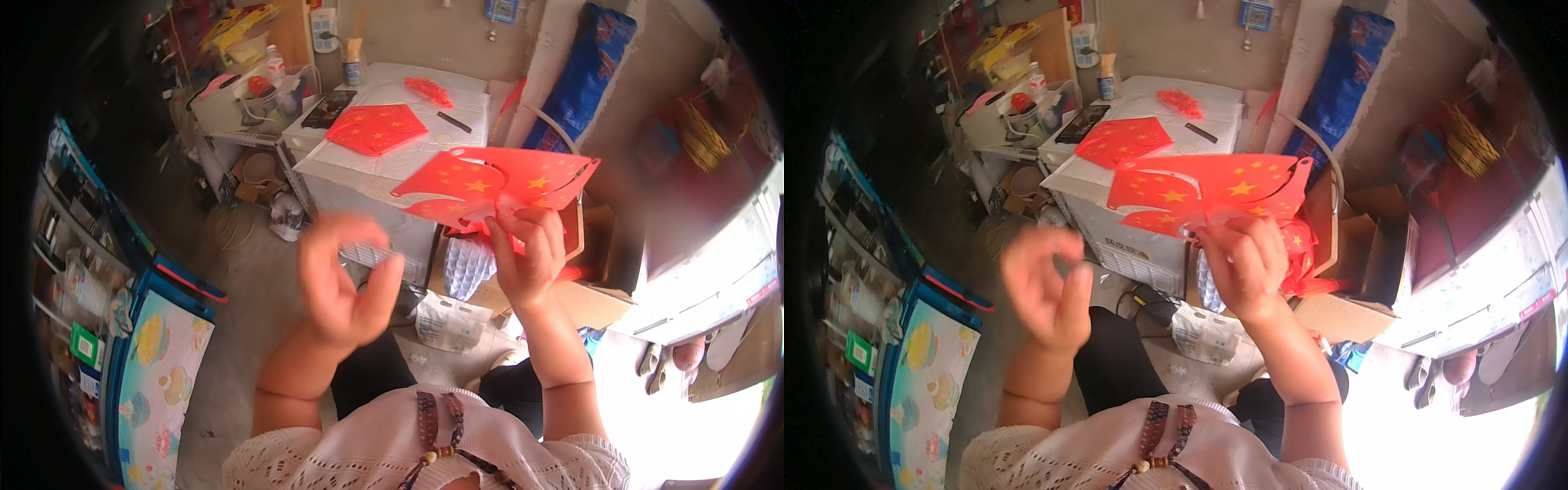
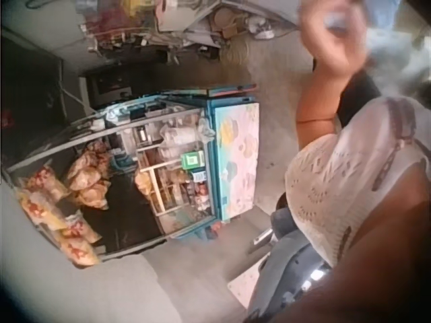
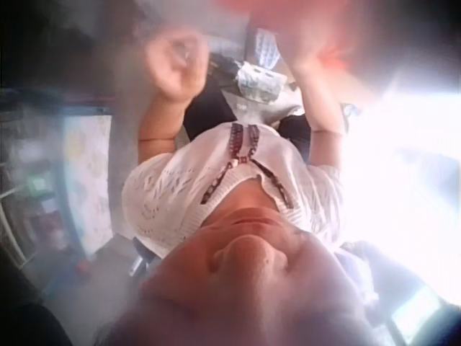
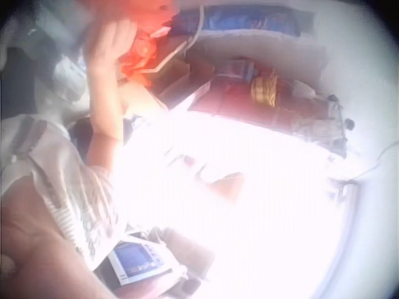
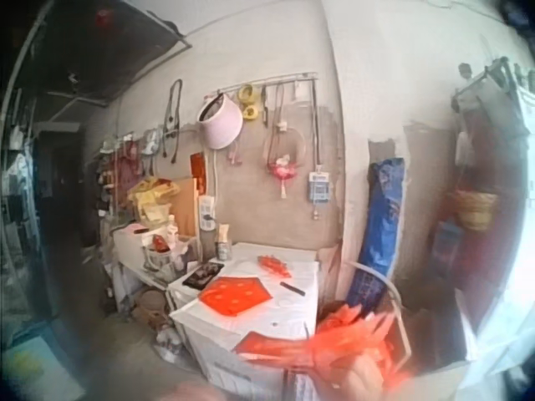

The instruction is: The person assembles red paper decorations by folding and attaching pieces together. They handle multiple red paper cutouts, fold them into shapes, and place the finished items into a nearby box.

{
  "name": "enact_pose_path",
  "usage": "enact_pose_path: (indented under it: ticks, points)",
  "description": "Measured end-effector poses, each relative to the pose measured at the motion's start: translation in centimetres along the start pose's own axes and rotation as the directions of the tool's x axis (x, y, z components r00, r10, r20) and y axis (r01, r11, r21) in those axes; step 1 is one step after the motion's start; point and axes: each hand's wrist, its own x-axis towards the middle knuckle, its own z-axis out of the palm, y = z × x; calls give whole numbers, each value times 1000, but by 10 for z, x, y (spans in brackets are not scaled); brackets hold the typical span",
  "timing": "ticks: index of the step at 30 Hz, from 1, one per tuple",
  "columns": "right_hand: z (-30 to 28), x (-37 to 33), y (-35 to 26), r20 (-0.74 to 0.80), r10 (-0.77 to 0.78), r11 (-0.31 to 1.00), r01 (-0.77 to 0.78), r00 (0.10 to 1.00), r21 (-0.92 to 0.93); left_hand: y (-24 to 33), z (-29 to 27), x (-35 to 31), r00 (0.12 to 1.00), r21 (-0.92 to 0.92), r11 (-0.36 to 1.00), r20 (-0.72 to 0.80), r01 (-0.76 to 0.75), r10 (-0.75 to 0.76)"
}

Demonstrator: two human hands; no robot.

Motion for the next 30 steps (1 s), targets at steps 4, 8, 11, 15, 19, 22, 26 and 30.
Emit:
enact_pose_path:
  ticks: [4,8,11,15,19,22,26,30]
  points:
    - [9,-9,-5,-54,-46,999,45,997,-23,14,27,-16,968,-33,989,214,145,-134]
    - [4,-31,-8,51,-11,1000,10,999,21,-7,42,-33,871,-28,897,257,440,-419]
    - [3,-60,-4,139,30,965,-65,990,253,-35,48,-61,833,-17,868,292,496,-470]
    - [3,-73,-5,220,92,953,-150,971,264,-37,61,-62,709,-481,544,280,687,-648]
    - [-2,-51,-11,187,50,980,-84,981,179,-33,66,-48,608,-748,177,352,640,-711]
    - [-3,-48,-15,171,38,993,-57,985,107,-31,66,-43,557,-687,215,325,694,-764]
    - [-5,-48,-24,221,166,961,-209,961,182,-44,61,-47,554,-745,112,377,657,-743]
    - [-16,-47,-28,118,239,933,-261,964,248,-60,56,-54,659,-740,194,408,644,-632]
